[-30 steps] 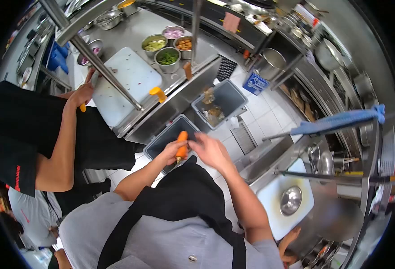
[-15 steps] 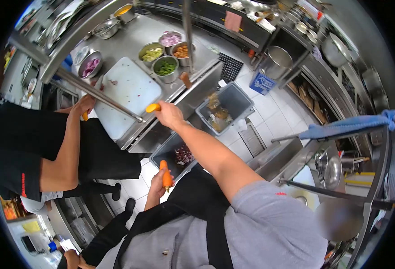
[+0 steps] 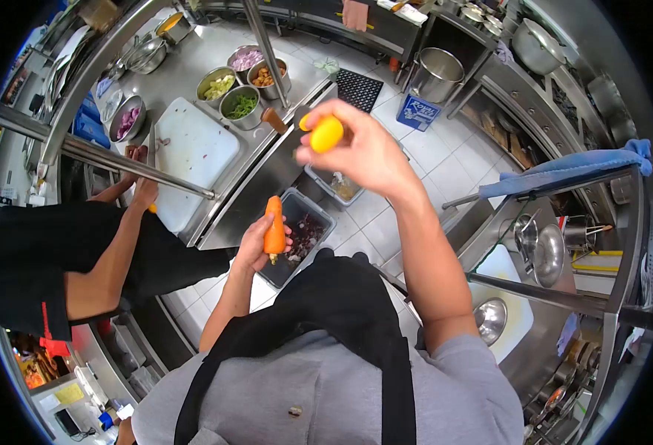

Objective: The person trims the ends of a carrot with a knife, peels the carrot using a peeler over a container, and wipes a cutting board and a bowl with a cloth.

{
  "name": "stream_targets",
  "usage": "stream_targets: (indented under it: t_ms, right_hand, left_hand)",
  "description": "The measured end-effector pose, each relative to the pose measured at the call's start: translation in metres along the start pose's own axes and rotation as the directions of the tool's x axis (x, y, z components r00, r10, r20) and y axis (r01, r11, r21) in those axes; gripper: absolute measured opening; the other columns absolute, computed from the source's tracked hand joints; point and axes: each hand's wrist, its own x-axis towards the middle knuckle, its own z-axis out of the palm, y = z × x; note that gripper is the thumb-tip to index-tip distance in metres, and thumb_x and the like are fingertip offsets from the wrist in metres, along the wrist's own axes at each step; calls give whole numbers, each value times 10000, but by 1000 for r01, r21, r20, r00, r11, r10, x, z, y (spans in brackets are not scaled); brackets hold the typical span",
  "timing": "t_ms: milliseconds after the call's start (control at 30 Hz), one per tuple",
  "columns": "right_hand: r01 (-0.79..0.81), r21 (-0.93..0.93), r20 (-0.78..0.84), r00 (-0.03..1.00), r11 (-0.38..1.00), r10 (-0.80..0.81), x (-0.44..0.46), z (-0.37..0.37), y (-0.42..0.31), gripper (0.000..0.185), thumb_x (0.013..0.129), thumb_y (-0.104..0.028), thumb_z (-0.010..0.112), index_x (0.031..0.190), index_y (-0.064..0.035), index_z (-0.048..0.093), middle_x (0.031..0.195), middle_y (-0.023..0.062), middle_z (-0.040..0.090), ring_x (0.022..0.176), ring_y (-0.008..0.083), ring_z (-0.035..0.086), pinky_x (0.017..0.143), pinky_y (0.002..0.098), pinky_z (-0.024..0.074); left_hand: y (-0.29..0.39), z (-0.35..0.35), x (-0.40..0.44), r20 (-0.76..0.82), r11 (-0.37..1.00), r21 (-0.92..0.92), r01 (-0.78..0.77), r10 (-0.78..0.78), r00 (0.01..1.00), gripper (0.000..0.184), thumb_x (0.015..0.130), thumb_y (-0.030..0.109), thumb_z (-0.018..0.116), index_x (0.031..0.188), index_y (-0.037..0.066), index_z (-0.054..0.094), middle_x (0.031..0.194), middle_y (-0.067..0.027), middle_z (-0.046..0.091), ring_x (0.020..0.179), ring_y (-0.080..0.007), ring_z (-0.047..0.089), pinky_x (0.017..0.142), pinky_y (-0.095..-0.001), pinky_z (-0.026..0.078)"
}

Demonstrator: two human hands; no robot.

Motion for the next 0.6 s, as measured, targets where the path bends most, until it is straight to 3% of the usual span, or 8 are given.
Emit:
stream_targets:
  t_ms: [100, 167, 200, 300, 433, 500, 533, 600]
  right_hand:
    - [42, -92, 95, 995, 995, -33, -34, -29, 15, 460, 754, -1, 861, 1115, -65, 584, 1151, 81, 647, 1068, 180, 666, 912, 314, 564]
    - [168, 16, -18, 986, 986, -167, -49, -41, 46, 481, 899, -355, 796, 1159, -21, 567, 1164, 154, 663, 1064, 251, 692, 939, 382, 572]
    - [170, 146, -154, 977, 975, -147, -54, -46, 62, 421, 987, -373, 690, 1144, -2, 568, 1146, 181, 663, 988, 251, 706, 889, 373, 586]
    - [-4, 153, -354, 934, 988, 58, -65, -59, 75, 287, 1071, -276, 555, 1110, 8, 577, 1149, 209, 662, 913, 230, 709, 843, 366, 594]
    - [273, 124, -572, 806, 954, -156, -101, -44, 73, 476, 1050, -125, 566, 1492, -21, 425, 959, 144, 698, 786, 158, 690, 743, 315, 585]
    - [269, 18, -643, 740, 963, -195, -119, -41, 76, 719, 1026, -121, 605, 1620, -72, 202, 870, 103, 682, 720, 135, 657, 693, 301, 561]
    - [114, 14, -569, 818, 993, -86, -129, -51, 86, 649, 1015, -123, 619, 1573, -59, 293, 843, 83, 667, 703, 127, 643, 669, 295, 548]
    - [-223, 35, -478, 852, 974, 213, -135, -62, 97, 325, 979, -147, 672, 1272, -36, 585, 727, 12, 607, 616, 101, 589, 572, 280, 495]
  left_hand:
    - [15, 27, 4, 60, 1000, 8, -11, 10, 998, 401, 1052, 386, 548, 1200, 13, 552, 958, -139, 670, 763, -241, 696, 656, -374, 619]
    - [19, 40, 12, 100, 1000, 7, -15, 15, 995, 395, 1049, 385, 559, 1192, 16, 561, 961, -131, 668, 764, -230, 696, 648, -362, 619]
    - [20, 47, 15, 131, 999, 38, -21, 16, 991, 394, 1049, 384, 561, 1193, 17, 562, 956, -125, 667, 763, -221, 696, 644, -356, 617]
    - [25, 63, 24, 184, 994, 104, -20, 1, 983, 384, 1043, 376, 586, 1209, 31, 566, 940, -98, 664, 756, -186, 692, 638, -331, 609]
    - [44, 88, 26, 234, 948, 302, -96, 24, 972, 375, 1023, 346, 636, 1249, 55, 567, 916, -58, 658, 744, -149, 673, 656, -294, 588]
    - [48, 96, 25, 242, 815, 507, -280, 177, 954, 377, 979, 340, 697, 1212, 61, 598, 941, -59, 680, 774, -160, 674, 719, -312, 563]
    - [52, 101, 23, 248, 814, 509, -278, 171, 954, 377, 979, 340, 697, 1212, 61, 598, 941, -59, 680, 774, -160, 674, 719, -312, 563]
    - [60, 116, 17, 308, 382, 807, -450, 378, 873, 401, 900, 326, 770, 1169, 66, 625, 977, -82, 705, 817, -202, 686, 786, -344, 542]
